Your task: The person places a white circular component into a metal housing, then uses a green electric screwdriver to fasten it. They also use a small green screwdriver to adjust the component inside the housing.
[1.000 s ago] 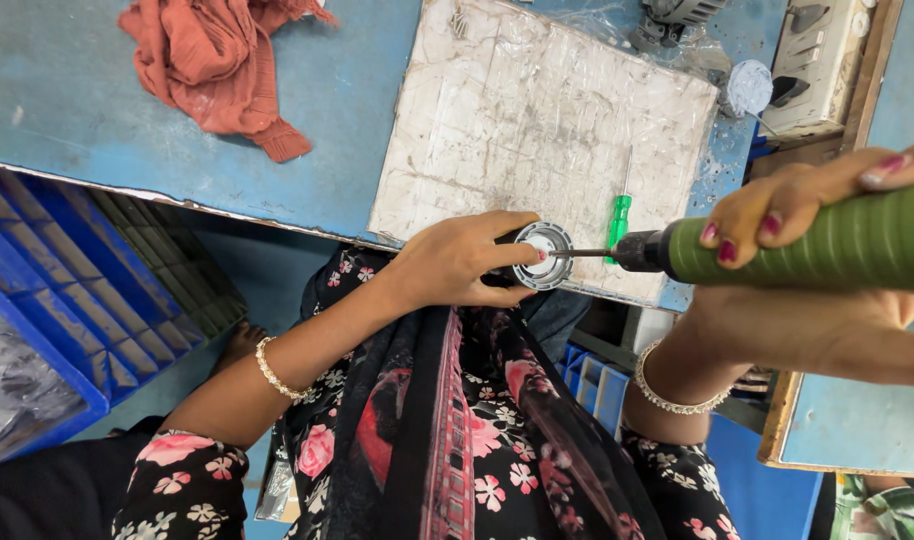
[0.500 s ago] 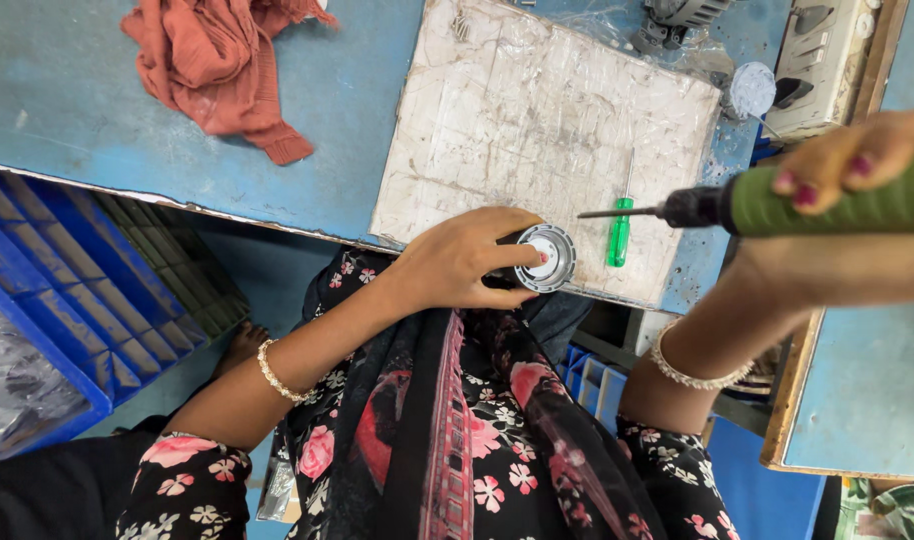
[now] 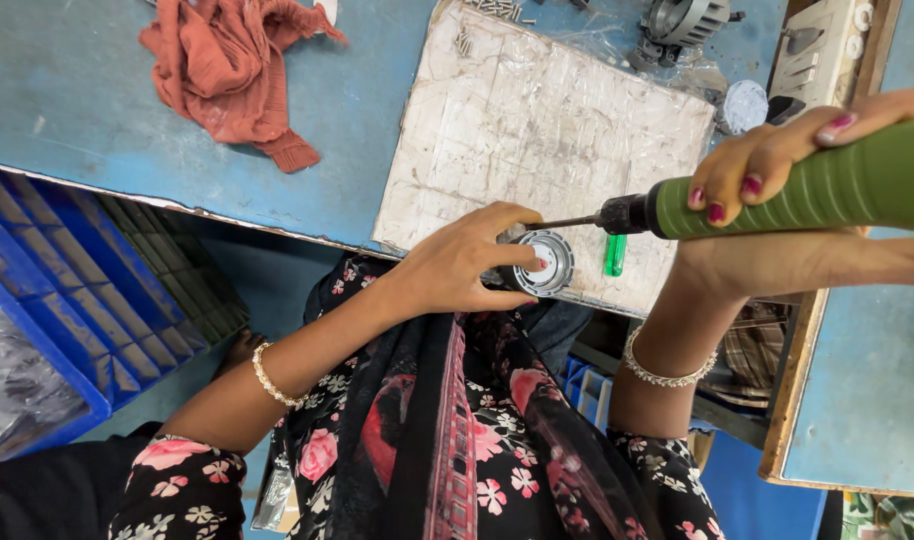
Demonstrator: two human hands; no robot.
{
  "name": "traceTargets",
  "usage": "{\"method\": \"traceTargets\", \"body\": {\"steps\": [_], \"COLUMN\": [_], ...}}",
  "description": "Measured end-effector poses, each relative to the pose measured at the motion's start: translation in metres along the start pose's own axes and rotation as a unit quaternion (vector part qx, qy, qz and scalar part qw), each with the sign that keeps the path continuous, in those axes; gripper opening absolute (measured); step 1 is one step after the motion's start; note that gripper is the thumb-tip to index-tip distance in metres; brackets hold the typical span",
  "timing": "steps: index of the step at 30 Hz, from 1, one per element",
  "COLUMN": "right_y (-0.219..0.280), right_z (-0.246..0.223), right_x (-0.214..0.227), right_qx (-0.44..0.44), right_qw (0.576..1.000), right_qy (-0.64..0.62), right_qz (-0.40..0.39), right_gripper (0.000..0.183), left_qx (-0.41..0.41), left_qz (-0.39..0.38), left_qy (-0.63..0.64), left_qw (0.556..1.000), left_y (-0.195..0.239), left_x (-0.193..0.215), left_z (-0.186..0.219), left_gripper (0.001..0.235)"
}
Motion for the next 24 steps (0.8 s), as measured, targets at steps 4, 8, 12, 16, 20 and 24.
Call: {"method": "traceTargets", "body": {"steps": [4,8,12,16,20,24], "right_y": [-0.006,-0.022,-0.022,-0.002,0.009,0.022], "right_z": [-0.014,-0.028,-0.027,-0.021,-0.028,-0.04], "right_x": [-0.012,-0.003,0.034,0.078,0.088,0.087], "right_qx": [0.018,0.063,0.119,0.095,0.073,0.042], "right_qw": [0.999,0.997,0.992,0.993,0.996,0.997], "right_qy": [-0.022,-0.033,0.03,0.01,-0.012,-0.047], "right_qz": [0.023,0.017,0.012,0.074,0.048,0.041], "right_gripper": [0.106,0.087,0.079,0.073,0.054,0.033], "left_qx": [0.012,0.036,-0.014,-0.053,-0.048,-0.047], "left_qz": [0.016,0.011,0.022,0.03,0.017,0.015], "left_qy": [0.026,0.021,0.016,-0.006,0.007,-0.001], "left_qw": [0.999,0.999,1.0,0.998,0.999,0.999], "left_y": [0.003,0.003,0.001,-0.002,-0.001,0.001], "left_x": [0.0,-0.003,0.004,0.009,0.006,0.004], "left_z": [-0.003,-0.007,0.004,0.012,0.012,0.01], "left_gripper": [0.038,0.04,0.034,0.034,0.038,0.04]}}
Point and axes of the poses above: each hand's wrist, its own y-axis away from the middle knuckle, its own x-axis out of the back of the hand, z = x × y, the point moved 8 cm from there along -y, towards the middle knuckle, and after that the axes turned 13 degrees about y, right-handed, at the moved point
